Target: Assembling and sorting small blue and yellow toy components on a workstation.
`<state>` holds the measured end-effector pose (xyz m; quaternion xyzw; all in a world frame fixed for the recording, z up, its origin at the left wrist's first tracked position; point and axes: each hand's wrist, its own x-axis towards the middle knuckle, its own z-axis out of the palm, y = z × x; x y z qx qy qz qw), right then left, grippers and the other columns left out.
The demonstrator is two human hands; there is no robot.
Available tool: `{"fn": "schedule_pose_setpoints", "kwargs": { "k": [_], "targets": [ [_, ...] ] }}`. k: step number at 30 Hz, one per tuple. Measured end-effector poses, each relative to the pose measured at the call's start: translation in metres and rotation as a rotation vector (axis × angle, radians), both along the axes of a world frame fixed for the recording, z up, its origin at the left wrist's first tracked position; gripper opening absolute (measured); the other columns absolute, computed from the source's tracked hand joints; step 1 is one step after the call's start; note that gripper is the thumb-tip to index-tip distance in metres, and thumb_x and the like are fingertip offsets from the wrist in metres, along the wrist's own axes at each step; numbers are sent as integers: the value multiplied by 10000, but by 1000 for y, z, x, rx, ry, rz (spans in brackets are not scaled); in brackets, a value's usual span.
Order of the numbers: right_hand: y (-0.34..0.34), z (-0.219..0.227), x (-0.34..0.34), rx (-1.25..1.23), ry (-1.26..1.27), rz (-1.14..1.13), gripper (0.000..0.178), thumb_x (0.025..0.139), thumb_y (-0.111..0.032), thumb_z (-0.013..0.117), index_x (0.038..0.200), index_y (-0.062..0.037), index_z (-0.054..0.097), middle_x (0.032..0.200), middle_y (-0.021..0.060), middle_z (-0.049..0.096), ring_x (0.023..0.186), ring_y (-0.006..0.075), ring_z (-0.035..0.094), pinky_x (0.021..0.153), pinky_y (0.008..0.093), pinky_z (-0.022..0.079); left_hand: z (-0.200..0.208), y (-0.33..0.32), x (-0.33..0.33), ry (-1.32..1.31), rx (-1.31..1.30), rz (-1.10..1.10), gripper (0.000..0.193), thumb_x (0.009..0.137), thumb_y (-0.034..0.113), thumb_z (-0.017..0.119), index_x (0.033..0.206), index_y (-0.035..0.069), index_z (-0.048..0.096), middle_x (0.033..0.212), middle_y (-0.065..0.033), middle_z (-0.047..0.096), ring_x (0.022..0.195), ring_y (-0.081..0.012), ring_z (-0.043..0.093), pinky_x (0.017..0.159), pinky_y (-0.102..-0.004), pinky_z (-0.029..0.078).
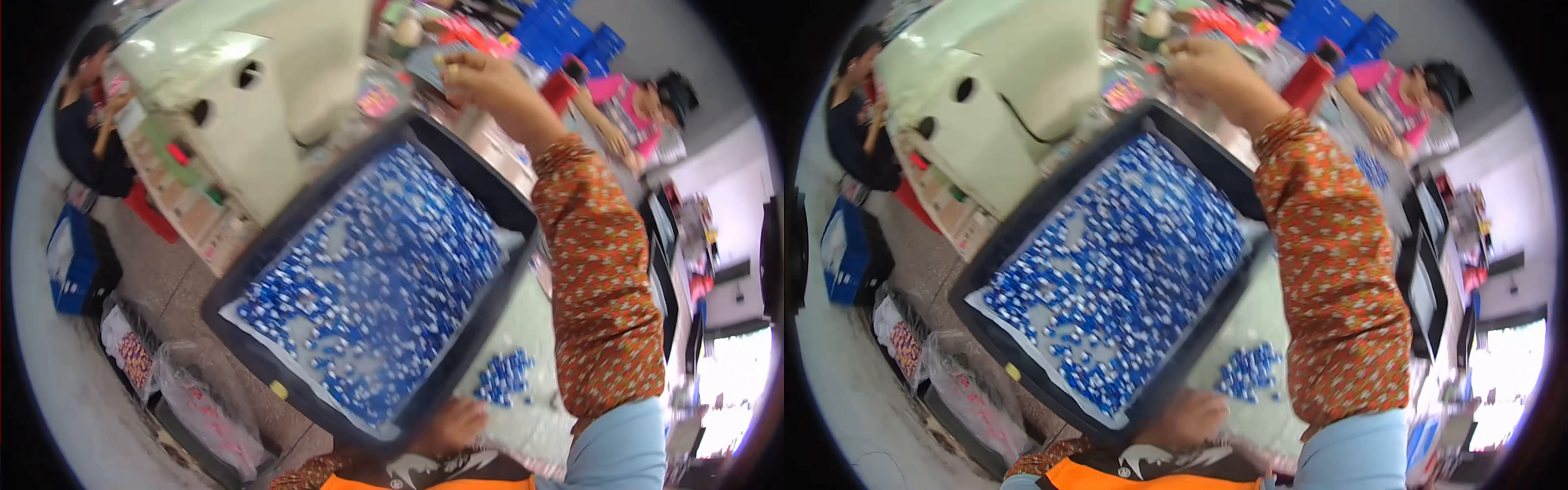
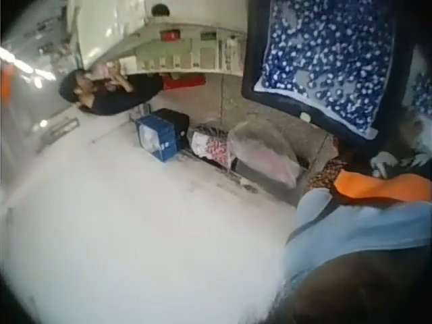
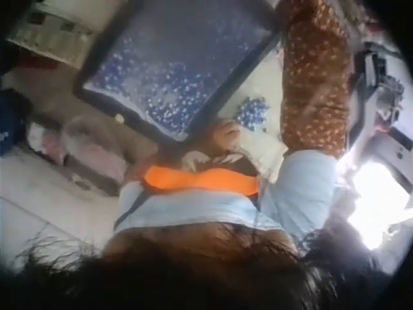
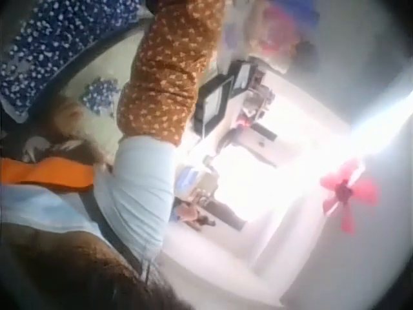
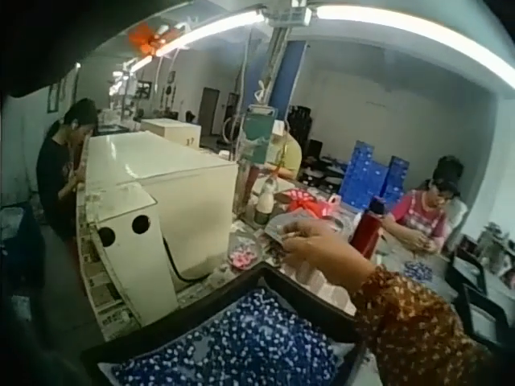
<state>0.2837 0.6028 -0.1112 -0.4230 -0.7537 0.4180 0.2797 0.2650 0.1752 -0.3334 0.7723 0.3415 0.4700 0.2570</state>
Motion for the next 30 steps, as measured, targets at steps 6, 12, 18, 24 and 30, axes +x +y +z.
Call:
{"fn": "schedule_pose_setpoints", "kwargs": {
  "k": [6,12,18,24,30],
  "targets": [
    [-132,66,141,209,-59,-94,336,974,-229,631,1231,-14,654,987,21,674,883,87,639,764,246,522,23,23,-13,83,-4,-37,261,761,110,661,1020,104,695,1133,-74,671,984,-269,651,827,-389,482],
    [-209,34,246,49,-198,-385,201,957,-179,655,1056,-9,698,797,-15,628,698,39,557,618,200,446,34,18,-13,189,65,22,292,729,44,660,1008,120,701,1097,-59,685,993,-280,628,859,-406,477],
    [-211,-55,291,212,-377,-369,283,839,-142,674,1081,4,682,877,120,689,794,207,660,742,336,527,36,13,-13,126,171,7,289,726,-17,615,972,109,699,1063,-68,686,980,-301,616,855,-417,476],
    [-160,-129,256,316,-408,-264,493,793,-143,704,1257,-4,613,1261,240,614,1215,385,566,1057,434,442,69,13,1,-83,43,59,208,792,-87,539,881,61,655,1010,-114,686,932,-307,621,826,-375,483],
    [-110,-141,230,253,-437,-276,496,809,-127,648,1281,16,596,1276,259,601,1226,406,559,1063,437,437,91,42,41,-405,-253,17,234,907,-107,449,929,34,635,989,-128,662,900,-210,617,812,-302,483]
  ]
}}
